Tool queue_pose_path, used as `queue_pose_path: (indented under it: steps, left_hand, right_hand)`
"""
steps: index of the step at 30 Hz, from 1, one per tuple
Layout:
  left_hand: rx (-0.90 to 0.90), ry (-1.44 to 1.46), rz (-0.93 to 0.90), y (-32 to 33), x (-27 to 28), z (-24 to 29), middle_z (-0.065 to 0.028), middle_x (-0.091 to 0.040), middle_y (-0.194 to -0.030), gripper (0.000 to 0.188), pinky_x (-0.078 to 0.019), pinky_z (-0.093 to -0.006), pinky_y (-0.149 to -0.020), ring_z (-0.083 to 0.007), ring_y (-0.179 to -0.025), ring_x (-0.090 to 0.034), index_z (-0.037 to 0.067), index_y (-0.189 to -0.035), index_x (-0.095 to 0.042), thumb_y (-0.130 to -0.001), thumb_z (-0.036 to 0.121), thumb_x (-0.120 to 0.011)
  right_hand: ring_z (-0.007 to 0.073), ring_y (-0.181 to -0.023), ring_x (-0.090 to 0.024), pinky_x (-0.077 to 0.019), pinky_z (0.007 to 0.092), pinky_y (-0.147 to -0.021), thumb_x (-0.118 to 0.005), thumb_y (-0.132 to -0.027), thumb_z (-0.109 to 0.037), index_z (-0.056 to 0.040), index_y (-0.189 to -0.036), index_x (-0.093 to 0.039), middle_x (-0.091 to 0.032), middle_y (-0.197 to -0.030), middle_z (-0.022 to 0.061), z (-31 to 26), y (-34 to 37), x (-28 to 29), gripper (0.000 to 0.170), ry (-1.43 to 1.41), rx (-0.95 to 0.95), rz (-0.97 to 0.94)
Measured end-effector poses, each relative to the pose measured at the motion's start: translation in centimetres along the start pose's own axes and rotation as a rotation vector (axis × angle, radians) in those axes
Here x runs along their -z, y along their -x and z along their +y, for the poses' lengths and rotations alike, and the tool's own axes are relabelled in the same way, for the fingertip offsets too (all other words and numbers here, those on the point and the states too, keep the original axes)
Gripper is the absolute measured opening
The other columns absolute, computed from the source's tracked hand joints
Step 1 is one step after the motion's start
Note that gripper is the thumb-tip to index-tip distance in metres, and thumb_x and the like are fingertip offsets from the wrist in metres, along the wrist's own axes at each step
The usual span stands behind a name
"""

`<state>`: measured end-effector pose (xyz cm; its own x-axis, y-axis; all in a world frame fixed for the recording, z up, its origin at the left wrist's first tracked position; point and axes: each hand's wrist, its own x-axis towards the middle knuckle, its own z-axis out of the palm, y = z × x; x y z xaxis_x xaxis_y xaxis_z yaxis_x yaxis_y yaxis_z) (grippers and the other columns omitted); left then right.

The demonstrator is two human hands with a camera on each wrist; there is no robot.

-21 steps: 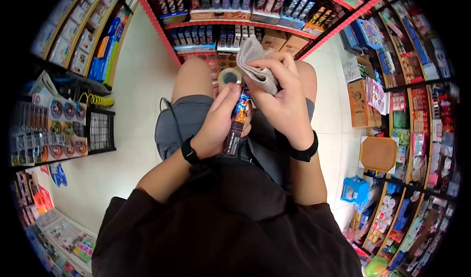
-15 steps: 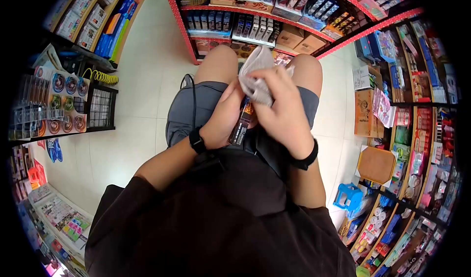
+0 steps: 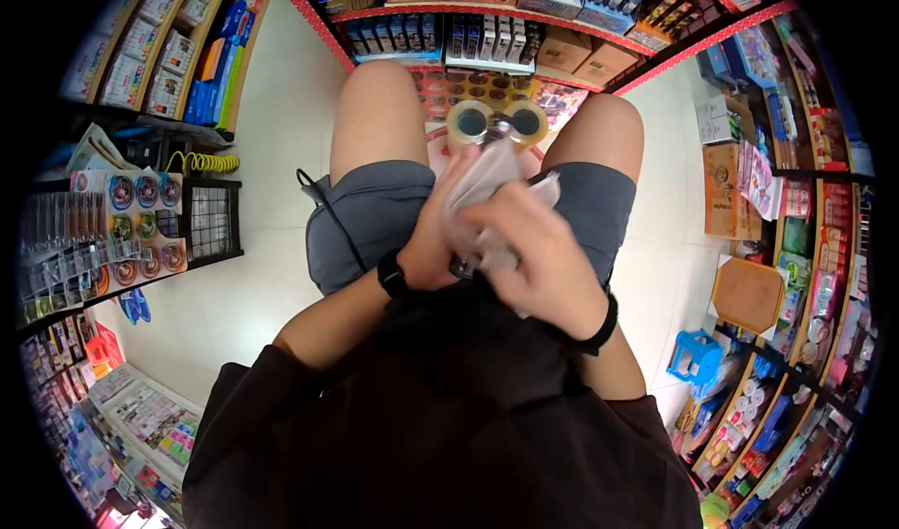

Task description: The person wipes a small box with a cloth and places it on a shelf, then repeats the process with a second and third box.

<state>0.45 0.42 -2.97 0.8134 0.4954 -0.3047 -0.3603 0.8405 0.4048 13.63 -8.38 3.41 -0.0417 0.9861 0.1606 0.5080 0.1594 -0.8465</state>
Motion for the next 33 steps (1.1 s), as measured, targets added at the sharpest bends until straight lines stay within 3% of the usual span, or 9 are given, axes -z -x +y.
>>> queue_pose_path:
  steps: [2, 7, 10, 14, 16, 18, 22, 24, 33]
  left_hand:
    - [-0.027, -0.167, 0.224, -1.0, -0.9, -1.3, -0.0041, -0.066, -0.118, 0.038, -0.0568, -0.0307, -0.086, -0.0139, -0.101, -0.067, 0.011, -0.146, -0.045, -0.113, 0.031, -0.041]
    - [0.128, -0.212, 0.091, -2.0, -0.3, -0.8, 0.0000, -0.058, -0.085, 0.025, -0.0427, -0.0272, -0.046, -0.0078, -0.057, -0.053, 0.013, -0.118, -0.057, -0.111, 0.036, -0.048]
    - [0.085, -0.125, -0.052, -2.7, 0.0, 0.2, -0.0005, -0.063, -0.094, 0.027, -0.0496, -0.0267, -0.056, -0.0084, -0.069, -0.061, 0.012, -0.125, -0.057, -0.111, 0.034, -0.048]
    - [-0.002, -0.290, 0.227, -2.7, -2.4, 1.2, -0.0037, -0.063, -0.121, 0.037, -0.0524, -0.0266, -0.087, -0.0133, -0.103, -0.064, 0.009, -0.138, -0.054, -0.113, 0.031, -0.041]
    - [0.001, -0.276, -0.024, -3.3, -0.5, 1.3, -0.0070, -0.062, -0.127, 0.046, -0.0529, -0.0302, -0.093, -0.0163, -0.108, -0.064, 0.006, -0.137, -0.054, -0.112, 0.040, -0.037]
    - [0.110, 0.048, -0.238, -4.2, -0.7, 2.1, -0.0081, -0.062, -0.128, 0.050, -0.0532, -0.0309, -0.093, -0.0168, -0.109, -0.064, 0.005, -0.135, -0.055, -0.111, 0.046, -0.037]
    - [0.184, 0.128, 0.109, -3.4, -0.9, 2.5, -0.0068, -0.066, -0.104, 0.054, -0.0535, -0.0303, -0.080, -0.0164, -0.087, -0.064, 0.003, -0.127, -0.057, -0.111, 0.050, -0.037]
    - [0.168, 0.240, -0.023, -3.9, 1.6, 2.1, -0.0033, -0.065, -0.094, 0.045, -0.0534, -0.0297, -0.074, -0.0145, -0.079, -0.063, 0.009, -0.129, -0.056, -0.111, 0.047, -0.041]
    - [-0.026, 0.065, 0.161, -3.7, 0.5, 1.7, -0.0051, -0.064, -0.096, 0.033, -0.0537, -0.0287, -0.076, -0.0122, -0.083, -0.064, 0.011, -0.123, -0.054, -0.112, 0.040, -0.042]
  right_hand:
    - [0.0438, -0.094, -0.062, -0.0530, 0.0443, -0.080, -0.062, -0.074, 0.006, -0.0030, -0.111, -0.064, -0.059, -0.099, 0.0191, 1.7, -0.9, 0.7, 0.038, 0.101, 0.032, 0.224]
    - [0.0434, -0.095, -0.061, -0.0516, 0.0431, -0.083, -0.062, -0.074, 0.006, -0.0049, -0.112, -0.065, -0.058, -0.098, 0.0187, 4.6, -3.4, 3.1, 0.039, 0.131, -0.008, 0.441]
    - [0.0434, -0.096, -0.061, -0.0520, 0.0440, -0.083, -0.063, -0.074, 0.006, -0.0054, -0.113, -0.064, -0.057, -0.099, 0.0184, 3.5, -3.7, 3.3, 0.040, 0.180, 0.006, 0.352]
    - [0.0438, -0.094, -0.063, -0.0541, 0.0472, -0.079, -0.067, -0.075, 0.003, -0.0070, -0.114, -0.062, -0.057, -0.100, 0.0189, 2.2, -3.1, 1.9, 0.040, 0.104, -0.030, 0.191]
    - [0.0430, -0.092, -0.064, -0.0550, 0.0480, -0.076, -0.068, -0.076, 0.002, -0.0070, -0.115, -0.061, -0.055, -0.105, 0.0178, 1.6, -2.3, 1.1, 0.041, 0.050, -0.064, 0.085]
    - [0.0425, -0.092, -0.065, -0.0551, 0.0479, -0.076, -0.067, -0.076, 0.003, -0.0071, -0.115, -0.060, -0.054, -0.107, 0.0167, 1.0, -1.9, 0.4, 0.042, -0.027, -0.099, -0.010]
    - [0.0371, -0.093, -0.065, -0.0546, 0.0426, -0.078, -0.070, -0.072, 0.005, -0.0073, -0.119, -0.064, -0.057, -0.103, 0.0128, 0.8, -0.5, -0.8, 0.048, -0.113, -0.098, -0.129]
    - [0.0363, -0.095, -0.065, -0.0550, 0.0412, -0.079, -0.070, -0.072, 0.005, -0.0069, -0.118, -0.064, -0.058, -0.104, 0.0121, 1.1, -0.2, -0.8, 0.048, -0.126, -0.108, -0.157]
    - [0.0346, -0.091, -0.066, -0.0548, 0.0377, -0.078, -0.068, -0.069, 0.007, -0.0051, -0.114, -0.068, -0.060, -0.100, 0.0128, 1.0, -0.1, -0.5, 0.046, -0.073, -0.099, -0.153]
